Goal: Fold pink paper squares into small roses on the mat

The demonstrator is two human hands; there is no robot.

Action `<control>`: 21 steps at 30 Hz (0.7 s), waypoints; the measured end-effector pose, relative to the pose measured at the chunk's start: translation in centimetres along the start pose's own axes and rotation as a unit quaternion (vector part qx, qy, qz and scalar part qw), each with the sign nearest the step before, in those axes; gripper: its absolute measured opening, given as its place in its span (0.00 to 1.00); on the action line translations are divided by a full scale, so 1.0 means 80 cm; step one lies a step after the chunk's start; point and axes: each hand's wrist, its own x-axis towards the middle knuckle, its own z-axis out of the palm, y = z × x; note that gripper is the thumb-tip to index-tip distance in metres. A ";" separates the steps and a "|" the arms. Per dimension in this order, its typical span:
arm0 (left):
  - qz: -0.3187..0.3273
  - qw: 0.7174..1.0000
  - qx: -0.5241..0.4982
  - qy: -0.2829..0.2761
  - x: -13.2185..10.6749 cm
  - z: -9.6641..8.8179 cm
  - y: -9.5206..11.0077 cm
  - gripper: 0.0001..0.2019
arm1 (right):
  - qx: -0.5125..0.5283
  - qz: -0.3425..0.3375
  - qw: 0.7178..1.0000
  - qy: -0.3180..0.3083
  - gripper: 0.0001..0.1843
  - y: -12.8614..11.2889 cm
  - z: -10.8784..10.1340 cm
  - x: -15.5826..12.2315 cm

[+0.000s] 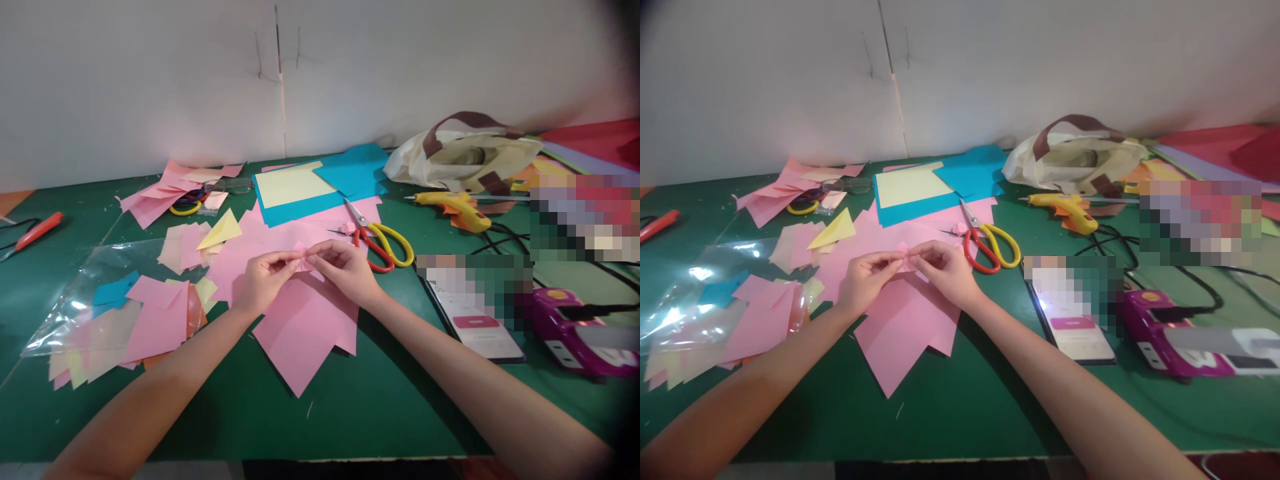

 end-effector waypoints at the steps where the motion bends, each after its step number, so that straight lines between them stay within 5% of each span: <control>1: -0.003 1.000 -0.012 -0.002 0.000 0.000 0.001 0.06 | -0.003 -0.005 1.000 -0.003 0.10 0.000 0.000 0.000; 21: 0.018 0.999 0.043 -0.008 -0.003 0.003 0.008 0.07 | -0.057 0.020 0.998 0.034 0.08 -0.002 0.000 -0.002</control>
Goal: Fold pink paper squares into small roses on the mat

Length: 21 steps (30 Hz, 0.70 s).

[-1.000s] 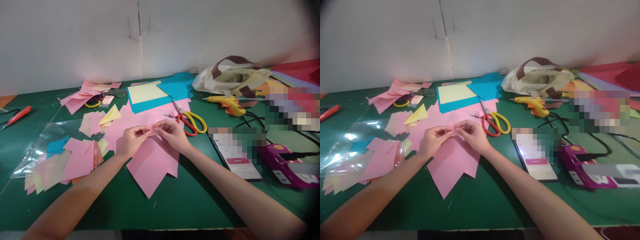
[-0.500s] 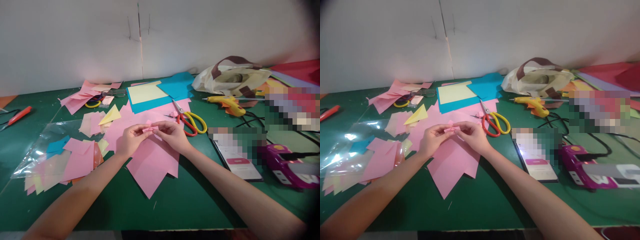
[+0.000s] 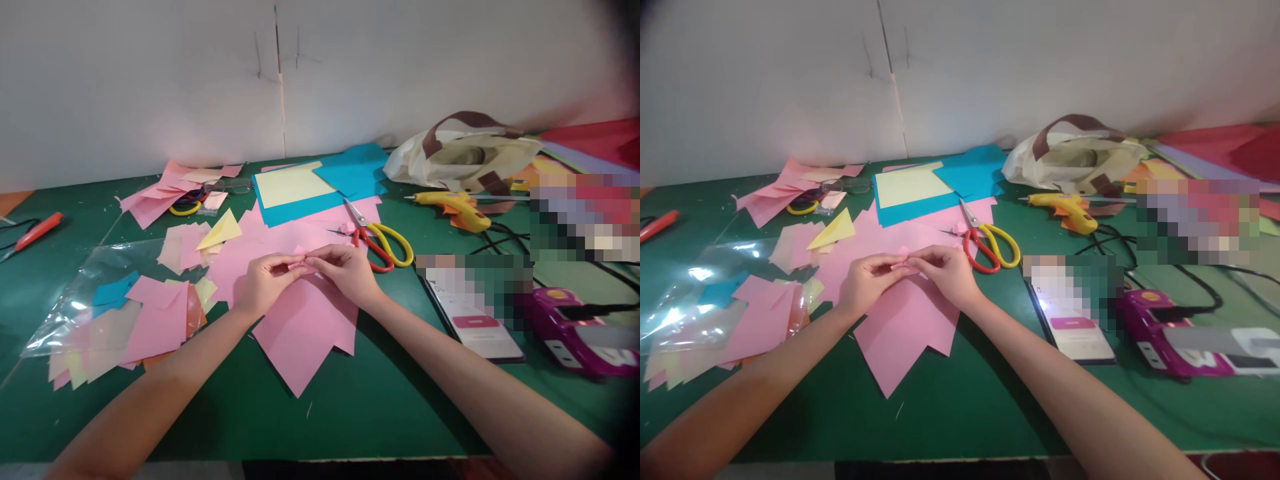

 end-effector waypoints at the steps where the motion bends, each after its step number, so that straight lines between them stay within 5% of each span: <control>1: 0.000 1.000 0.001 0.003 0.000 0.000 -0.001 0.06 | -0.002 -0.002 1.000 -0.002 0.08 0.000 0.000 0.000; 10: 0.049 0.999 0.007 0.019 -0.002 -0.001 -0.012 0.07 | 0.028 0.023 0.999 -0.025 0.10 0.004 -0.001 0.003; 21: 0.026 1.000 -0.014 -0.001 -0.001 -0.002 -0.014 0.03 | 0.016 0.007 0.999 -0.037 0.11 -0.001 -0.001 0.002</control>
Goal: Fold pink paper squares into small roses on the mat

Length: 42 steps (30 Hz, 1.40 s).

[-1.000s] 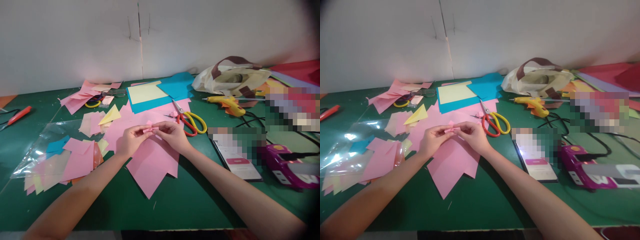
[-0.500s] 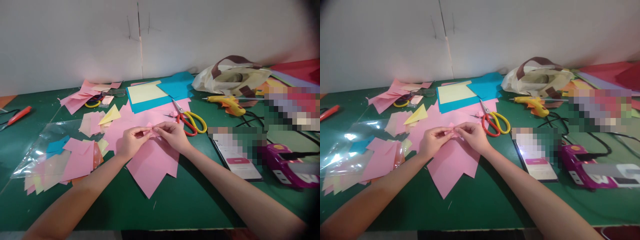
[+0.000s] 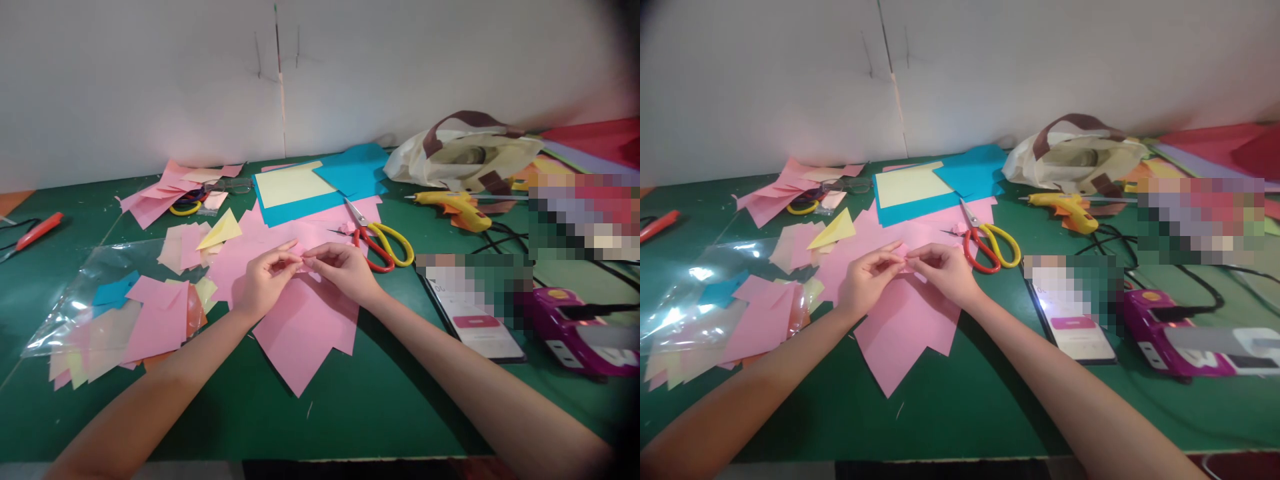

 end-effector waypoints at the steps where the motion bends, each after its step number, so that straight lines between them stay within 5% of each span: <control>1: 0.000 1.000 0.001 -0.006 0.000 0.000 0.000 0.03 | 0.001 0.000 1.000 -0.004 0.12 0.000 0.000 0.000; 23: 0.069 0.995 0.064 0.029 -0.004 0.001 0.003 0.05 | 0.007 0.034 0.999 -0.004 0.15 0.003 -0.003 0.003; 42: -0.042 0.999 0.009 -0.002 0.002 0.002 0.012 0.03 | -0.004 0.006 1.000 0.002 0.13 0.003 0.001 0.001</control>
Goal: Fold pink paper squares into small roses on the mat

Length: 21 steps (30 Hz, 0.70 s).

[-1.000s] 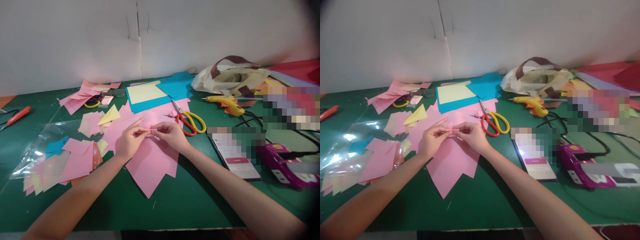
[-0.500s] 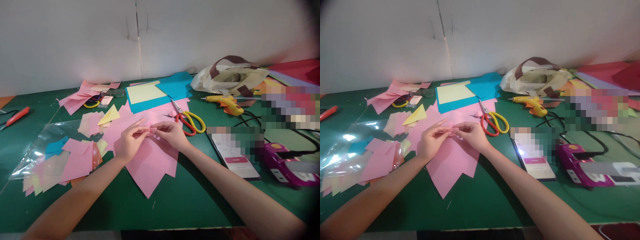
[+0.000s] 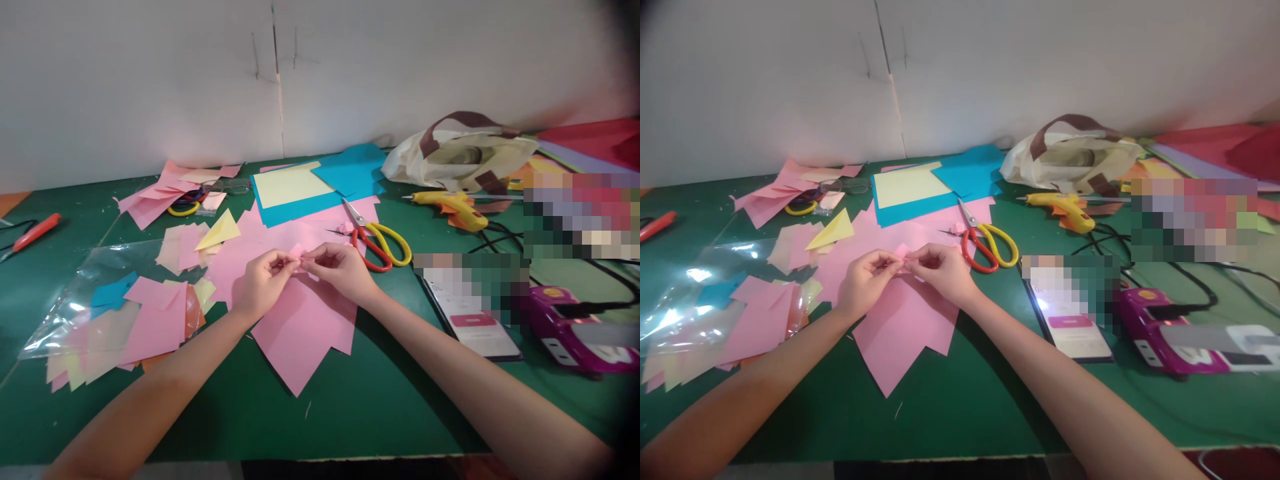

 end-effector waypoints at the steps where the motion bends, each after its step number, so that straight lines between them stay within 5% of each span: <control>1: 0.000 1.000 0.000 -0.001 0.000 0.000 -0.001 0.03 | -0.004 -0.003 1.000 -0.001 0.13 0.000 0.000 0.000; 15: 0.042 0.999 0.012 -0.026 0.004 -0.002 -0.006 0.02 | -0.008 -0.023 0.999 -0.030 0.05 -0.008 0.001 -0.001; 21: 0.050 0.998 0.004 -0.041 0.004 -0.006 -0.009 0.16 | 0.037 -0.007 0.999 0.003 0.08 0.003 -0.005 0.003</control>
